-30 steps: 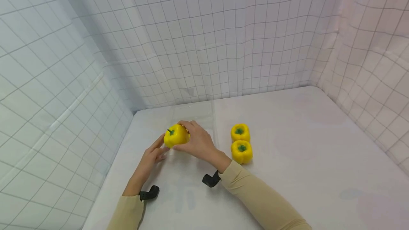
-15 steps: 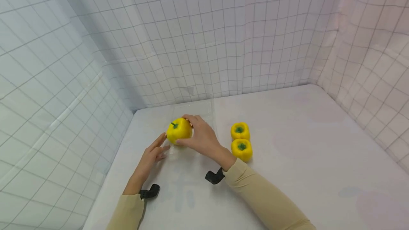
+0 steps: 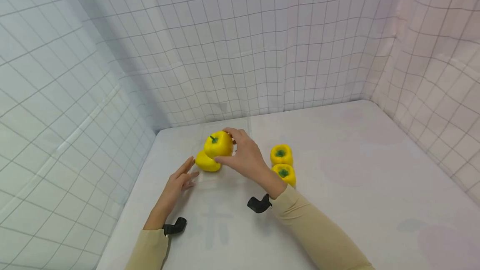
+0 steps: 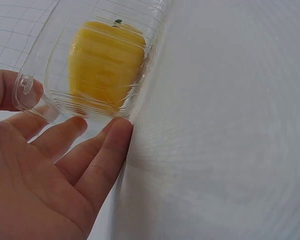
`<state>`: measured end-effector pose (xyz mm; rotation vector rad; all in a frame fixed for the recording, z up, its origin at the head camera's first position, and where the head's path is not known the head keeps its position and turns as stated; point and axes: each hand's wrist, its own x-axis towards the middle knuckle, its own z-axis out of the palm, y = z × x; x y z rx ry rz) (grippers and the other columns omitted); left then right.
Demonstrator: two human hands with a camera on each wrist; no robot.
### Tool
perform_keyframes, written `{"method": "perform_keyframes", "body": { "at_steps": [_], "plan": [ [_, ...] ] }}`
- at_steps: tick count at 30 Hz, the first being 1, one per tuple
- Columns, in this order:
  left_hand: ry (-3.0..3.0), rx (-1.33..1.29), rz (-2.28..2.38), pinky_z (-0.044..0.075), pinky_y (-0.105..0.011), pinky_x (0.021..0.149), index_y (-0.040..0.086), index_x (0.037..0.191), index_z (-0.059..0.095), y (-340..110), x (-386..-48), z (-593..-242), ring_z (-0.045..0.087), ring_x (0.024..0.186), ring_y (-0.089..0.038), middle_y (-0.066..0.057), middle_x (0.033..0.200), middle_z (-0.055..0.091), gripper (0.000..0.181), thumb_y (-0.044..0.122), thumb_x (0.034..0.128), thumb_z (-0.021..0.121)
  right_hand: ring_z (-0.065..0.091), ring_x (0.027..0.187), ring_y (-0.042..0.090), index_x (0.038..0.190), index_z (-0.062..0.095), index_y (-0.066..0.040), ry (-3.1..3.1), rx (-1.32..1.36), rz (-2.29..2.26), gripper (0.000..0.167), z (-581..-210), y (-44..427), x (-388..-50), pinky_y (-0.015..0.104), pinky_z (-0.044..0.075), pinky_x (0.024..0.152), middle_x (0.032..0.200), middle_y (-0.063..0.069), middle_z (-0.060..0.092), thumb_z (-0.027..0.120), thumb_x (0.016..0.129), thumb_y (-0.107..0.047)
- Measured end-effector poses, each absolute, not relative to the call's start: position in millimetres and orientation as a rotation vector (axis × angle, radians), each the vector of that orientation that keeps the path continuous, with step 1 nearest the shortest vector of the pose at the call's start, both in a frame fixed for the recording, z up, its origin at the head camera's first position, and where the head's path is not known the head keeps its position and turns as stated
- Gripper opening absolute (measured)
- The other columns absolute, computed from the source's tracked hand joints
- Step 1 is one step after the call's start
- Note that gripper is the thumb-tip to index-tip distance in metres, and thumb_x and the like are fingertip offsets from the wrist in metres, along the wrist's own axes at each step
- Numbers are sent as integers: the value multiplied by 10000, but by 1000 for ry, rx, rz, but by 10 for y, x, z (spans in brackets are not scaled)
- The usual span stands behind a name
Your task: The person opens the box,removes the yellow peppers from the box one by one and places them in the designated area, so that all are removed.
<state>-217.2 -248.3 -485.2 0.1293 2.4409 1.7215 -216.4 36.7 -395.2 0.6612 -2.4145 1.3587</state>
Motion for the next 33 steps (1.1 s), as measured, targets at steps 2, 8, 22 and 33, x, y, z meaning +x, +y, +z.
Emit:
{"method": "perform_keyframes", "body": {
  "at_steps": [2,8,22,33],
  "plan": [
    [2447,135,1729,421,-516,1074,332,1593,297,-2481,-2160,-4847,455,1383,-252,76,1609,310,552,238,1062,413,586,1002,158,1425,503,-202,-2411,657,1359,738,-3931,394,-2165,312,568,805,1248,-17,546,861,798,-356],
    [2453,154,1742,437,-509,1061,317,1597,299,-2475,-2149,-4835,472,1368,-251,67,1607,319,556,245,1059,423,559,1064,158,1434,498,-175,-2384,645,1351,758,-3866,484,-2176,376,571,841,1250,-2,541,869,792,-332],
    [2443,140,1730,431,-509,1066,336,1594,297,-2485,-2173,-4854,458,1379,-258,67,1610,317,550,255,1063,412,538,1093,185,1456,477,-180,-2359,558,1377,782,-3721,791,-2155,428,569,851,1313,-10,533,867,796,-332],
    [2450,148,1728,414,-519,1078,319,1597,296,-2490,-2167,-4865,420,1407,-270,63,1613,311,547,253,1065,404,528,1109,181,1458,475,-192,-2372,490,1328,774,-3707,1054,-2170,388,559,859,1347,-19,525,862,802,-335]
  ]
}}
